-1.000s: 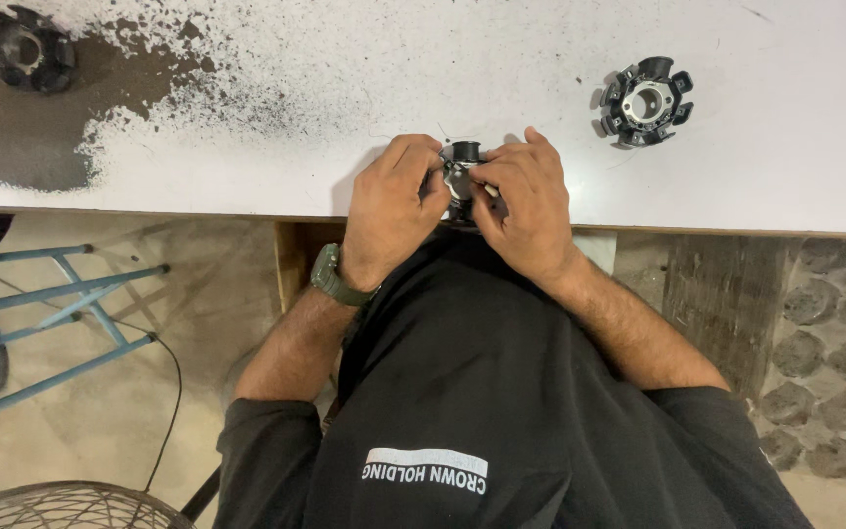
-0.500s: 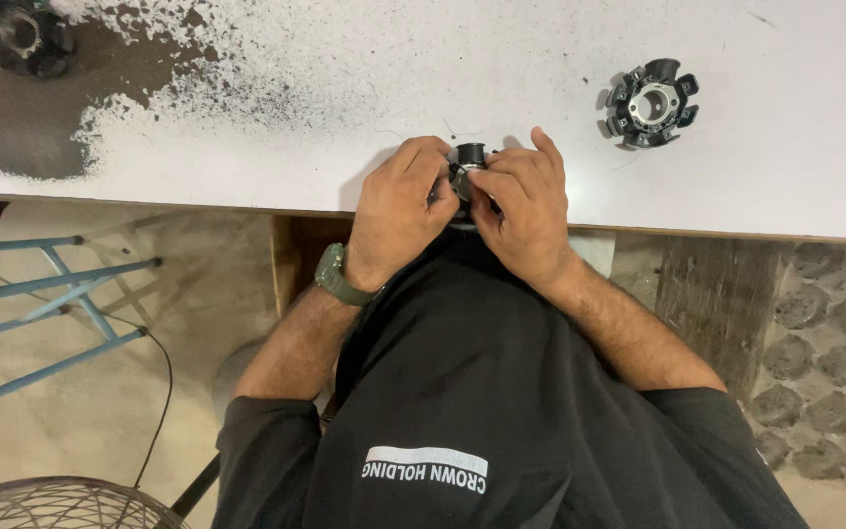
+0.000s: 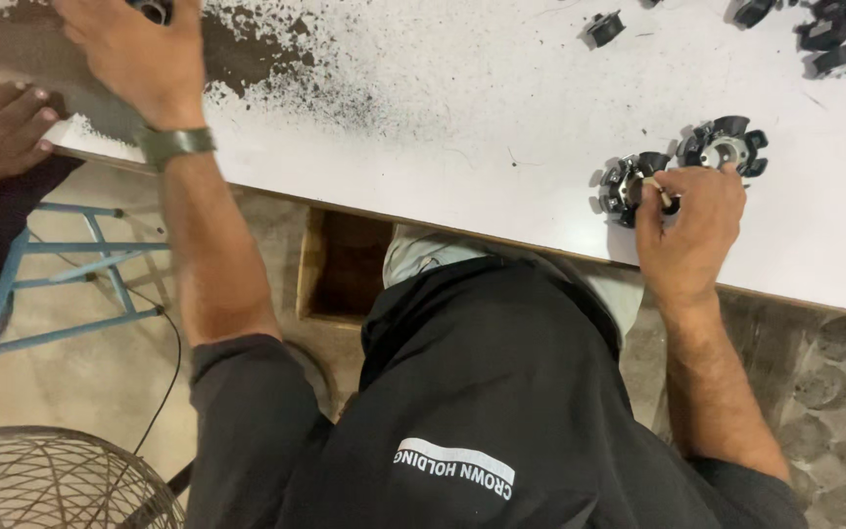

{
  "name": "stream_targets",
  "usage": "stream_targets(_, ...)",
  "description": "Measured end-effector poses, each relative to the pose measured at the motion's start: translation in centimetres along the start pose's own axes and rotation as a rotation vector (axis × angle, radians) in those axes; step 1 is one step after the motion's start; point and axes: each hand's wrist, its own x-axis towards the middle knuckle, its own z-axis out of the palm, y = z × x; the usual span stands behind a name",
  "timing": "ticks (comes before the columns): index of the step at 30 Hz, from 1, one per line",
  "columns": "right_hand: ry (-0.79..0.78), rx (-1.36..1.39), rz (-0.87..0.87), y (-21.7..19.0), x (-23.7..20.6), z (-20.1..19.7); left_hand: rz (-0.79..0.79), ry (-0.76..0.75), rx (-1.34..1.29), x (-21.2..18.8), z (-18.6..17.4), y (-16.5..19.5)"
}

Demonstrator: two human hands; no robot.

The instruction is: The person sits at a white worktable and assembles small black plastic clip housings, pressing a small metal insert into each one by hand. They set each finished piece aside, occasionally reach for new parts from a pile, and gather the completed pieces together on the table.

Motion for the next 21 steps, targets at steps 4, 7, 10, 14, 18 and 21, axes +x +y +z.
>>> stream_targets(4, 0.023, 0.013, 0.014, 2.2, 0.0, -0.1, 0.026, -0.149, 0.008, 1.3, 0.2, -0.6)
stream_targets(7, 0.045, -0.009, 0.002, 3.5, 0.1, -0.3, 0.193, -0.381, -0.082, -0.7, -0.1, 2.0)
stream_targets(10, 0.033, -0.042, 0.007, 4.6, 0.3, -0.6, 0.596, -0.503, -0.352, -4.7, -1.8, 7.3)
stream_targets(14, 0.053, -0.061, -0.024, 5.6, 1.1, -0.6, 0.770, -1.210, -0.316, -10.1, -4.0, 16.7)
stream_targets(18, 0.082, -0.034, -0.023, 5.8, 1.5, -0.7, 1.282, -0.964, -0.597, -13.7, -5.5, 22.9)
stream_targets(21, 0.107, -0.032, -0.020, 5.6, 1.6, -0.7, 1.407, -0.850, -0.624, -14.3, -6.5, 24.5)
